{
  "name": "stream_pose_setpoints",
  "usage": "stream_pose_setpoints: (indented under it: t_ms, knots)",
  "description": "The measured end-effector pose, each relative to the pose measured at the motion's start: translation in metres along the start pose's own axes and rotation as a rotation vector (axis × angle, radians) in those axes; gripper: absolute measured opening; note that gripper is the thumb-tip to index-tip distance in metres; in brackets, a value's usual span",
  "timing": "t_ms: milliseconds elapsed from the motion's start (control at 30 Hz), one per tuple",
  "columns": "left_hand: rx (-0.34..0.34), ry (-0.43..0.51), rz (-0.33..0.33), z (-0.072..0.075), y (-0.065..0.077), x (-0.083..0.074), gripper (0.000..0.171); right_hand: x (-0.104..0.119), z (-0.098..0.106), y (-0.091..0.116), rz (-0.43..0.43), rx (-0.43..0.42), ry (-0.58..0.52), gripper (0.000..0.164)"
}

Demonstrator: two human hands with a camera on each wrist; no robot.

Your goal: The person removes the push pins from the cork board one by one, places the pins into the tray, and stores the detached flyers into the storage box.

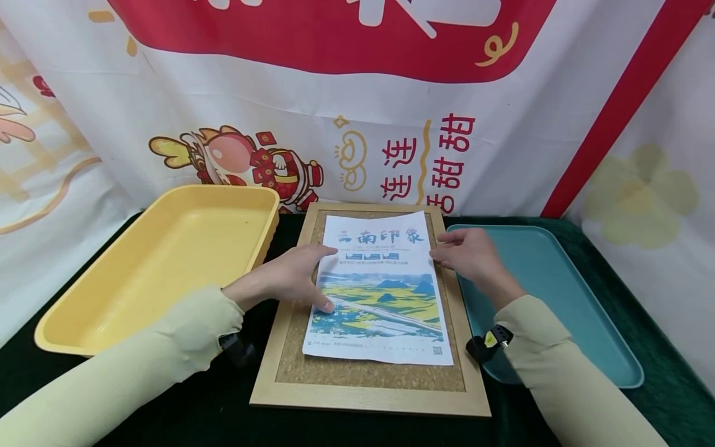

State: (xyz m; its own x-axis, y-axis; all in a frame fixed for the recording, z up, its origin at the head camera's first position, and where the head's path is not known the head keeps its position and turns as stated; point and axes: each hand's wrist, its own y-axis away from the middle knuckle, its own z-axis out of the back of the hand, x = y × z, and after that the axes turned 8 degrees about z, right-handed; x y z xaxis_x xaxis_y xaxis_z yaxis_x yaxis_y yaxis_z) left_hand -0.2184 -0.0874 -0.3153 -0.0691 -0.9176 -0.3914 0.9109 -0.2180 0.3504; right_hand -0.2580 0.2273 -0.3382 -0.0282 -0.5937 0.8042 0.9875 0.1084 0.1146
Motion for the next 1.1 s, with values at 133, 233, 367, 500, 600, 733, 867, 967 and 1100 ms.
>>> stream_pose_setpoints:
  t_ms: [133,233,367,500,600,733,867,967,1100]
  knots:
    - [-0.039,0.076,0.038,-0.003,0.003,-0.003,0.109,0.005,-0.006,-0.005,-0.028,-0.007,-0.034,0.053]
    - [-0.067,0.162,0.090,-0.004,0.004,-0.003,0.112,0.007,-0.010,-0.009,-0.061,-0.015,-0.047,0.052]
    - [-0.091,0.354,0.180,-0.008,0.005,-0.003,0.109,0.009,-0.015,-0.012,-0.093,-0.030,-0.036,0.048]
    - [-0.117,0.615,0.231,-0.014,0.008,0.000,0.098,0.008,-0.018,-0.014,-0.109,-0.052,-0.038,0.042]
    - [-0.137,0.767,0.260,-0.017,0.013,0.002,0.091,0.005,-0.019,-0.015,-0.112,-0.061,-0.064,0.040]
    - [-0.148,0.875,0.275,-0.020,0.020,0.005,0.083,0.001,-0.017,-0.017,-0.117,-0.071,-0.138,0.040]
    - [-0.141,0.935,0.260,-0.021,0.023,0.007,0.076,-0.002,-0.014,-0.017,-0.149,-0.087,-0.242,0.044]
    - [-0.149,0.979,0.272,-0.022,0.023,0.006,0.072,-0.002,-0.013,-0.018,-0.182,-0.094,-0.309,0.048]
    - [-0.177,1.038,0.286,-0.020,0.023,0.004,0.061,0.002,-0.013,-0.019,-0.208,-0.097,-0.382,0.049]
